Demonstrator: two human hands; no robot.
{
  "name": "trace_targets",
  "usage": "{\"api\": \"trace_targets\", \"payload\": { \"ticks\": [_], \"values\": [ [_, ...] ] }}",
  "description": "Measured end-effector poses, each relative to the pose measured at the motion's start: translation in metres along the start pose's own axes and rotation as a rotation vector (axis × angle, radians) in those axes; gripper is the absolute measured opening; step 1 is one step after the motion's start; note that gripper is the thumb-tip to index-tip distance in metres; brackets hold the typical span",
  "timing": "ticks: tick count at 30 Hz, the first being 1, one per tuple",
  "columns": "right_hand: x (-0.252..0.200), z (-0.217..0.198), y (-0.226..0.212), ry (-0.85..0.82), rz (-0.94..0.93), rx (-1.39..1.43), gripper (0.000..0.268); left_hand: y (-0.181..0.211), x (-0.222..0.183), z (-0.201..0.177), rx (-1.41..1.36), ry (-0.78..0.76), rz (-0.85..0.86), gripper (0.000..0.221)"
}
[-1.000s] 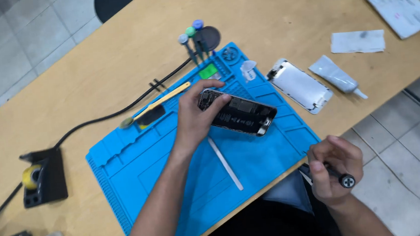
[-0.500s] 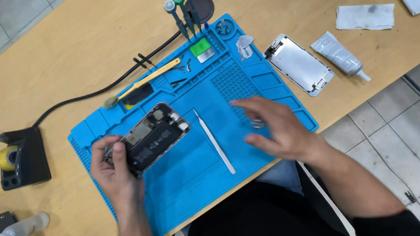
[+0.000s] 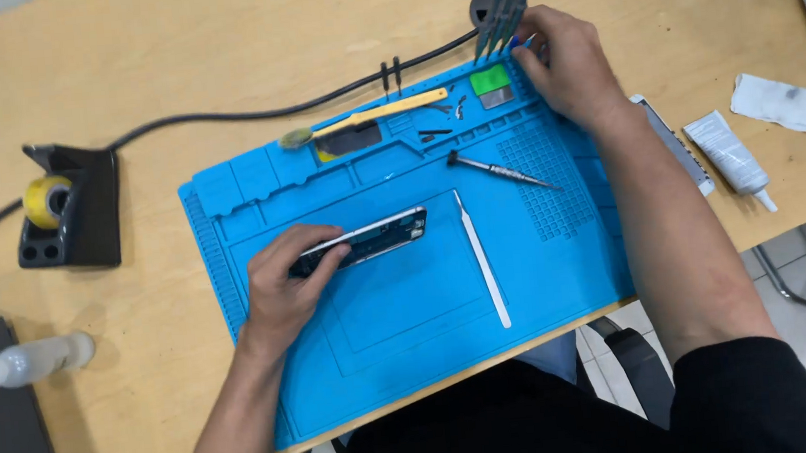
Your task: Disassembling and repairing internal components of a mobile phone using specialized tools on a repair mat.
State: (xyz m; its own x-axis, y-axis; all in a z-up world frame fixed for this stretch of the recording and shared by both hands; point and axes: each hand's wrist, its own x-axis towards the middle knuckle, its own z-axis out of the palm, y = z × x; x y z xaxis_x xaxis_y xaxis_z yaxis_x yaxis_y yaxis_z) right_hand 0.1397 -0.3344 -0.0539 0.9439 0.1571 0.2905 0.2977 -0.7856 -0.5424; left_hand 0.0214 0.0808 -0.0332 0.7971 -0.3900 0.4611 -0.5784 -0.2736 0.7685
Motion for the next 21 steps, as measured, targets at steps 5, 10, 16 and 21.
{"api": "trace_targets", "payload": {
  "ticks": [5, 10, 16, 21],
  "values": [
    [-0.005, 0.007, 0.027, 0.018, -0.164, -0.050, 0.016, -0.002, -0.005, -0.003, 0.004, -0.043, 0.076, 0.013],
    [-0.021, -0.005, -0.028, 0.317, -0.177, 0.300, 0.011, -0.007, -0.004, 0.003, 0.027, -0.029, 0.108, 0.016],
    [-0.067, 0.018, -0.185, 0.047, -0.297, 0.335, 0.010, -0.005, 0.001, 0.002, 0.018, -0.010, 0.155, 0.008],
    [-0.064, 0.043, -0.221, -0.154, -0.392, 0.384, 0.006, -0.007, 0.000, 0.002, 0.015, -0.028, 0.152, 0.010]
  ]
}}
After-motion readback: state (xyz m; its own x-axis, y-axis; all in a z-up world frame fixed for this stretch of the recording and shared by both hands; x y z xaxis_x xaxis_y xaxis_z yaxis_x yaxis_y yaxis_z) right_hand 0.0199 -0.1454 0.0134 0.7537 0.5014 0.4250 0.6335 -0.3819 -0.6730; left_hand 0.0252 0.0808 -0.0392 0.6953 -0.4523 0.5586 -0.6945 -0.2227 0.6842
